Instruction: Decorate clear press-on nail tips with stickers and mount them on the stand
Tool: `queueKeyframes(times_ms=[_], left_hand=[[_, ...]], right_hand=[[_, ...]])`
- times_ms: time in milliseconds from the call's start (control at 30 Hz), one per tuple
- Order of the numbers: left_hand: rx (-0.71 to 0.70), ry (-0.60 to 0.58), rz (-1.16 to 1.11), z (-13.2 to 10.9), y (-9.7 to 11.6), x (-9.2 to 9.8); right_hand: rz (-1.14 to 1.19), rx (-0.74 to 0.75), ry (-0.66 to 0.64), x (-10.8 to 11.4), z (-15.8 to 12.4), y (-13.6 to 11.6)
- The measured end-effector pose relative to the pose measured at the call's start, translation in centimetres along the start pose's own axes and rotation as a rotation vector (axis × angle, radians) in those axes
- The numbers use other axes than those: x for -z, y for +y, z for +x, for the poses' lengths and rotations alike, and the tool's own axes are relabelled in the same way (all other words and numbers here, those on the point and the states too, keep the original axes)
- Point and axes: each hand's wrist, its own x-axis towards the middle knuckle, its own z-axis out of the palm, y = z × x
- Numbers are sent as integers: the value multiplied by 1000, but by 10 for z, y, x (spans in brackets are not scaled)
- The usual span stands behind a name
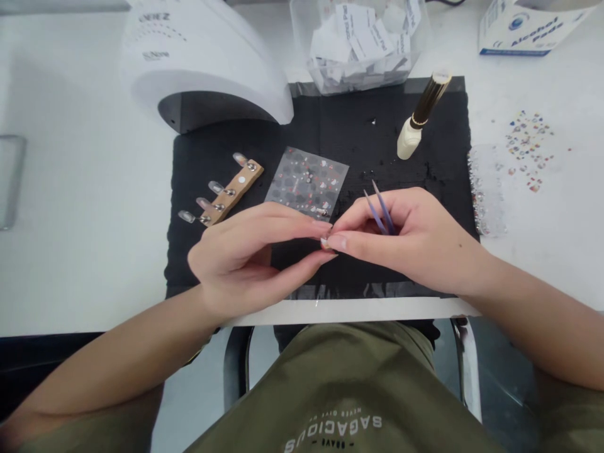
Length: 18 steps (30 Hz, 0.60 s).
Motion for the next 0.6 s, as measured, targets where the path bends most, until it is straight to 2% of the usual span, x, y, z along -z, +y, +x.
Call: queueKeyframes(times_ms=[100,200,267,333,467,600], left_hand=[[95,47,30,1,1,6],[252,183,39,4,0,14],[281,290,26,8,-4,19],[255,352,15,11,-9,23],[288,295,-13,12,-16,26],[345,249,0,11,-13,25]], right_hand=[[-143,97,133,2,1,4],[-523,306,331,7,8,18],[-754,415,341,11,16,31],[-872,452,326,15,25,44],[-1002,509,330,19,38,61],[-1059,539,369,16,40,60]])
